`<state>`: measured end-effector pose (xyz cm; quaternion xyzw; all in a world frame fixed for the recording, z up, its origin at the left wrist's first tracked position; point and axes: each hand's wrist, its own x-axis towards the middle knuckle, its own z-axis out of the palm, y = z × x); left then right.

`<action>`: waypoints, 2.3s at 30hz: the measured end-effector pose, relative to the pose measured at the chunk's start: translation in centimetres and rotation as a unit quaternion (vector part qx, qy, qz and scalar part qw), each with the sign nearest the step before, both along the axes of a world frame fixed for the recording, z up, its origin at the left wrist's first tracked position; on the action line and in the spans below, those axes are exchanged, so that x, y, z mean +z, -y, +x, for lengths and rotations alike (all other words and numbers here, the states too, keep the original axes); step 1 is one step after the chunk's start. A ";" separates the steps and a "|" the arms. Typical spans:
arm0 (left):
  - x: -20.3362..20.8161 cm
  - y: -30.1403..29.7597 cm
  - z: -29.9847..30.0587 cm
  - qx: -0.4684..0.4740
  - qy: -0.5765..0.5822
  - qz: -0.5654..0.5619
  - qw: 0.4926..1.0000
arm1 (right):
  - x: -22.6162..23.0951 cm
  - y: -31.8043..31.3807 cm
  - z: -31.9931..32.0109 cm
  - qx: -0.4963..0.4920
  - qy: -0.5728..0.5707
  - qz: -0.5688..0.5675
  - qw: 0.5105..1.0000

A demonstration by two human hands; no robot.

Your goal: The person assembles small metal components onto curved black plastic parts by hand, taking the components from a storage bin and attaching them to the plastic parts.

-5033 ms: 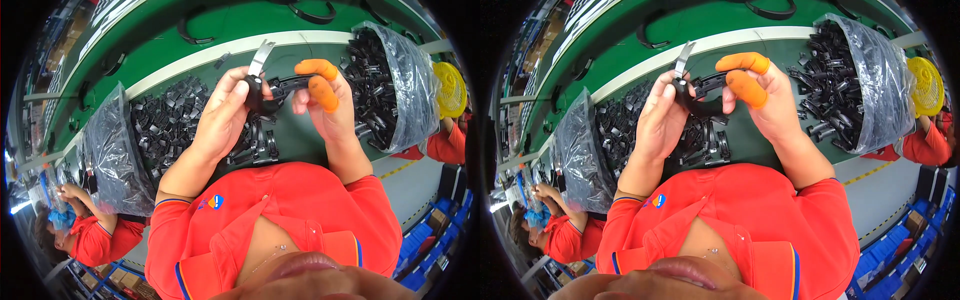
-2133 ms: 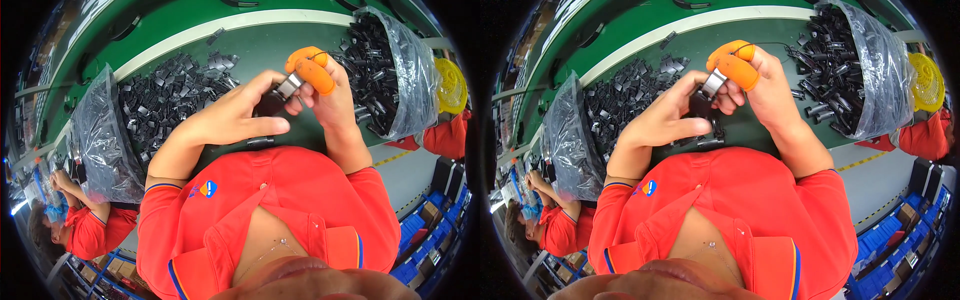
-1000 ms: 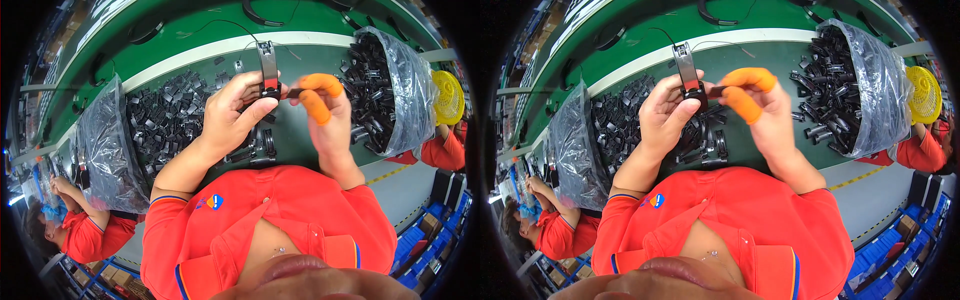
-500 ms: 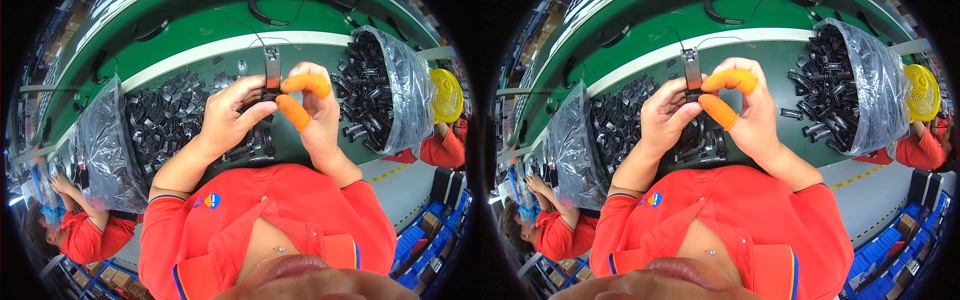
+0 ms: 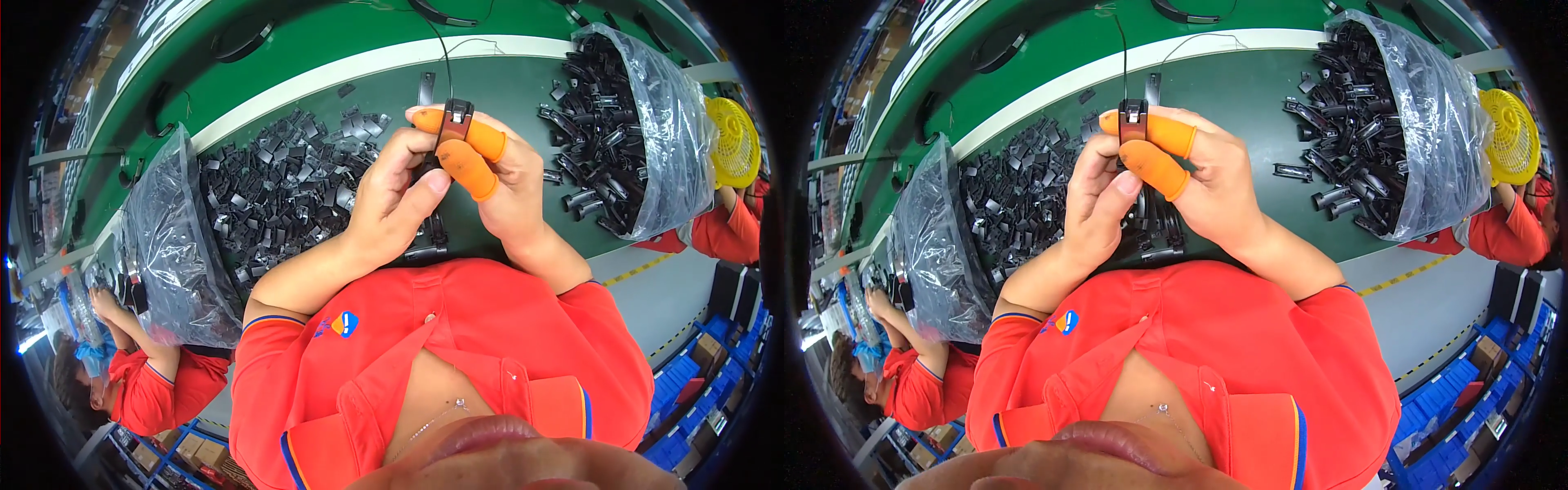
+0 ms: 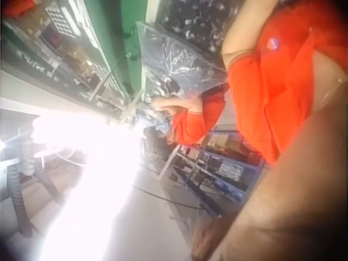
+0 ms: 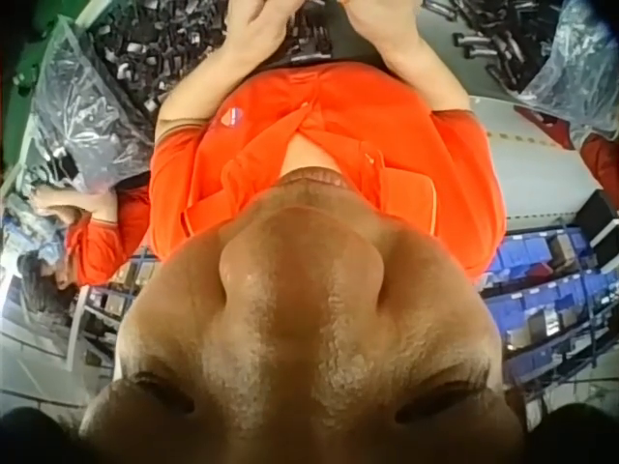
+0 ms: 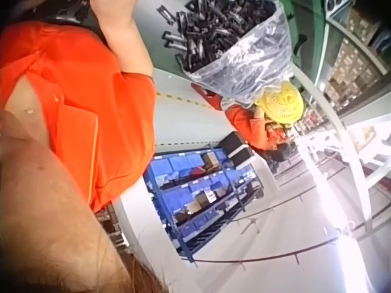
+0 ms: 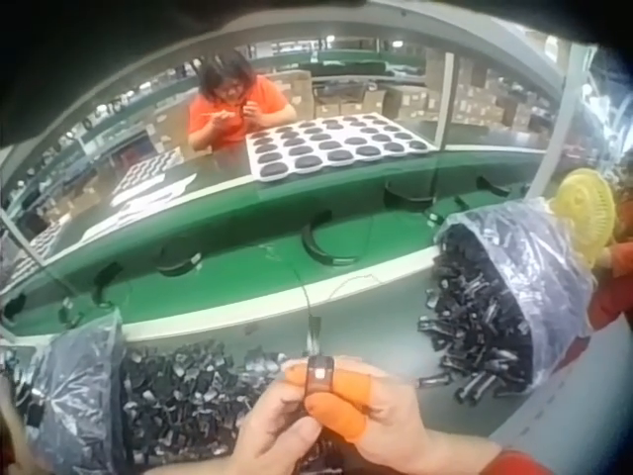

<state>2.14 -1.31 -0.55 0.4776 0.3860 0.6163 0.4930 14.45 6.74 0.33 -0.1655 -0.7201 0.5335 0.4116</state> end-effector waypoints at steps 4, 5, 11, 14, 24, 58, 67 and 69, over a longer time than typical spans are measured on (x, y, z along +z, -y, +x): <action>-0.2 -0.2 0.1 0.036 -0.046 0.052 0.997 | -0.1 0.5 -0.1 -0.016 -0.010 -0.005 1.000; -0.1 -0.1 0.2 0.049 -0.059 0.049 0.996 | 0.0 0.7 0.0 -0.015 -0.010 -0.005 1.000; -0.8 0.0 0.1 0.083 -0.058 0.039 0.994 | 0.6 1.8 -0.1 0.016 -0.011 -0.176 0.984; -1.4 -0.2 -0.1 0.050 0.007 0.045 0.998 | 0.6 2.0 -0.4 0.016 0.025 -0.130 0.991; 0.7 0.0 -0.3 -0.006 -0.211 -0.039 0.977 | -0.6 -0.4 1.1 -0.033 0.061 0.258 0.964; -0.8 -16.2 -6.8 0.015 -0.642 0.278 0.714 | -3.5 -3.5 1.2 -0.242 -0.058 -0.168 0.954; -5.8 -19.5 -25.2 0.526 -0.657 -0.077 0.535 | -5.5 -1.4 1.2 0.013 0.279 0.022 0.960; -6.4 -18.5 -26.4 0.536 -0.654 -0.171 0.506 | -6.8 -1.3 1.2 -0.006 0.297 0.101 0.949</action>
